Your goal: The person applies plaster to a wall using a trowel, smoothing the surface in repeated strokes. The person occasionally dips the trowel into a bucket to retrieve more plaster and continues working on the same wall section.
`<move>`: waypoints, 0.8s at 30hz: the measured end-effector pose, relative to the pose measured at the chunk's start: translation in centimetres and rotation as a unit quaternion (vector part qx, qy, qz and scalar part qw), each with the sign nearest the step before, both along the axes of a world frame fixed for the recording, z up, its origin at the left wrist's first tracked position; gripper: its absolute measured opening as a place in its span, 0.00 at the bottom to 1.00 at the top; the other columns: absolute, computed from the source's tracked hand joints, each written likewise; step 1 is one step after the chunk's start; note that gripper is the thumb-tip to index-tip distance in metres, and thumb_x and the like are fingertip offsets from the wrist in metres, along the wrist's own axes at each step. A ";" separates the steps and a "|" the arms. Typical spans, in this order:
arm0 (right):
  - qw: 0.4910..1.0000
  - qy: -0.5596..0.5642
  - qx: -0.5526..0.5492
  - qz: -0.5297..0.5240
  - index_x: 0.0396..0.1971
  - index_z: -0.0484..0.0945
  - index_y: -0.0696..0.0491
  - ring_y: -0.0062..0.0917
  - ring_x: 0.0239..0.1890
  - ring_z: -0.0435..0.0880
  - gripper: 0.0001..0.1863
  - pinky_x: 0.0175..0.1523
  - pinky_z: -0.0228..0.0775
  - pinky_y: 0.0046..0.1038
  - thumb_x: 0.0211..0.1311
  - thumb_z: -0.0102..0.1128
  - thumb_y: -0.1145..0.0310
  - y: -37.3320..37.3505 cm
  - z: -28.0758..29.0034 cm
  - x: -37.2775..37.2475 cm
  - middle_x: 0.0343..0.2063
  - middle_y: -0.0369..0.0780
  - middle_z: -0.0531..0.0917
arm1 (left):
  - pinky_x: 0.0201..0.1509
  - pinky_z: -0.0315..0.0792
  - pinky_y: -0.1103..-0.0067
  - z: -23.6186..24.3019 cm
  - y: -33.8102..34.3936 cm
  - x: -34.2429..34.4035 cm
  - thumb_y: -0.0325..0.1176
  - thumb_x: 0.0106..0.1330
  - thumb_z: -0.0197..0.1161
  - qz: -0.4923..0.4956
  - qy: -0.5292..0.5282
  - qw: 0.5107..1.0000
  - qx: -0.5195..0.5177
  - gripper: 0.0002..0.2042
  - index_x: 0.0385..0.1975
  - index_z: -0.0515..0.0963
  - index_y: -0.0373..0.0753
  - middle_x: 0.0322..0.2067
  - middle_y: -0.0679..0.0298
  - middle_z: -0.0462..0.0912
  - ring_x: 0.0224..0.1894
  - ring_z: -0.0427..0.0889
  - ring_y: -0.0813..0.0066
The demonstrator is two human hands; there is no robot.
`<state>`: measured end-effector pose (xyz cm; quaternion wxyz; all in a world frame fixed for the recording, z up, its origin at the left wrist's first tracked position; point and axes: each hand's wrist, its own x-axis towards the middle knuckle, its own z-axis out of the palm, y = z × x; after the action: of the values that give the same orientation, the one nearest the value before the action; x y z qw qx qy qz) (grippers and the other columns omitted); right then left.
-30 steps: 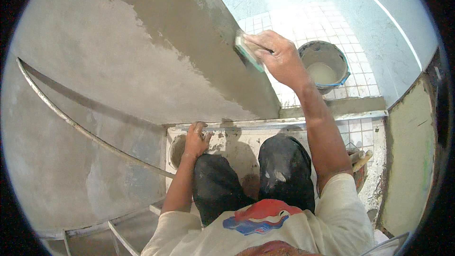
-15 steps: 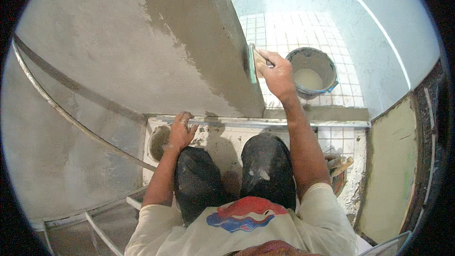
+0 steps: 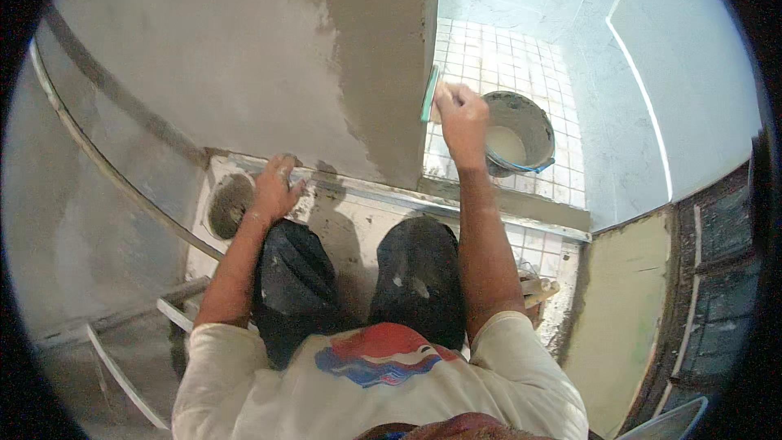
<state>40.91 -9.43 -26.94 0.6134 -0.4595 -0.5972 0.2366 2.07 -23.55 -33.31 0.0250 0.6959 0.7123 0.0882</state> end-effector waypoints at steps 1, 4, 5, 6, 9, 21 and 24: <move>0.994 0.061 -0.088 0.031 0.43 0.91 0.64 0.23 0.35 0.83 0.18 0.44 0.77 0.33 0.72 0.71 0.61 -0.6 -1.7 0.1 0.30 0.41 0.90 | 0.80 0.67 0.53 0.1 0.3 0.4 0.43 0.73 0.72 -0.016 -0.018 1.000 -0.003 0.28 0.69 0.77 0.38 0.71 0.41 0.76 0.76 0.71 0.39; 0.997 -0.029 -0.069 -0.023 0.44 0.91 0.64 0.28 0.39 0.90 0.18 0.50 0.80 0.34 0.71 0.71 0.62 -0.1 0.8 0.3 0.34 0.49 0.92 | 0.80 0.67 0.54 -0.2 0.8 -0.7 0.42 0.72 0.72 -0.040 -0.046 0.998 0.000 0.28 0.68 0.77 0.37 0.71 0.41 0.76 0.76 0.70 0.38; 0.998 -0.047 -0.035 -0.035 0.44 0.91 0.65 0.27 0.39 0.89 0.18 0.49 0.80 0.34 0.71 0.71 0.61 -0.7 5.2 -0.2 0.35 0.49 0.93 | 0.80 0.68 0.54 -0.2 0.4 -0.9 0.40 0.72 0.73 -0.035 -0.042 0.998 0.007 0.27 0.67 0.77 0.36 0.70 0.40 0.76 0.76 0.71 0.38; 1.000 0.005 0.029 -0.010 0.44 0.91 0.65 0.26 0.38 0.89 0.18 0.48 0.80 0.33 0.72 0.71 0.62 -1.1 8.9 -0.9 0.34 0.48 0.92 | 0.80 0.68 0.54 -0.1 -0.2 -1.1 0.39 0.71 0.73 -0.034 -0.036 0.999 0.013 0.26 0.66 0.77 0.36 0.70 0.40 0.76 0.75 0.71 0.38; 0.988 0.077 0.131 0.032 0.46 0.90 0.64 0.24 0.37 0.87 0.16 0.45 0.79 0.30 0.75 0.70 0.63 -1.2 14.8 -2.1 0.33 0.44 0.92 | 0.79 0.69 0.55 0.1 -0.3 -1.1 0.37 0.70 0.74 -0.044 -0.074 0.996 0.026 0.25 0.63 0.78 0.34 0.69 0.40 0.77 0.74 0.73 0.37; 0.921 0.296 -0.240 0.074 0.53 0.86 0.66 0.26 0.39 0.86 0.16 0.46 0.85 0.31 0.75 0.69 0.69 0.1 -8.9 1.0 0.44 0.42 0.89 | 0.78 0.69 0.52 -0.5 -1.1 -0.7 0.37 0.70 0.74 -0.027 -0.059 0.996 0.068 0.26 0.65 0.78 0.35 0.68 0.38 0.77 0.73 0.73 0.34; 0.929 0.348 -0.119 0.052 0.57 0.83 0.66 0.32 0.43 0.87 0.20 0.51 0.83 0.38 0.72 0.71 0.70 -3.6 -2.4 0.6 0.49 0.45 0.87 | 0.79 0.68 0.53 0.8 -0.9 -0.5 0.38 0.71 0.73 -0.035 -0.061 0.996 0.058 0.27 0.66 0.77 0.35 0.70 0.38 0.76 0.74 0.72 0.35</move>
<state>41.48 -13.07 -29.35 0.7104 -0.3864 -0.3369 0.4822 1.57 -24.45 -32.50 0.0309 0.7138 0.6787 0.1704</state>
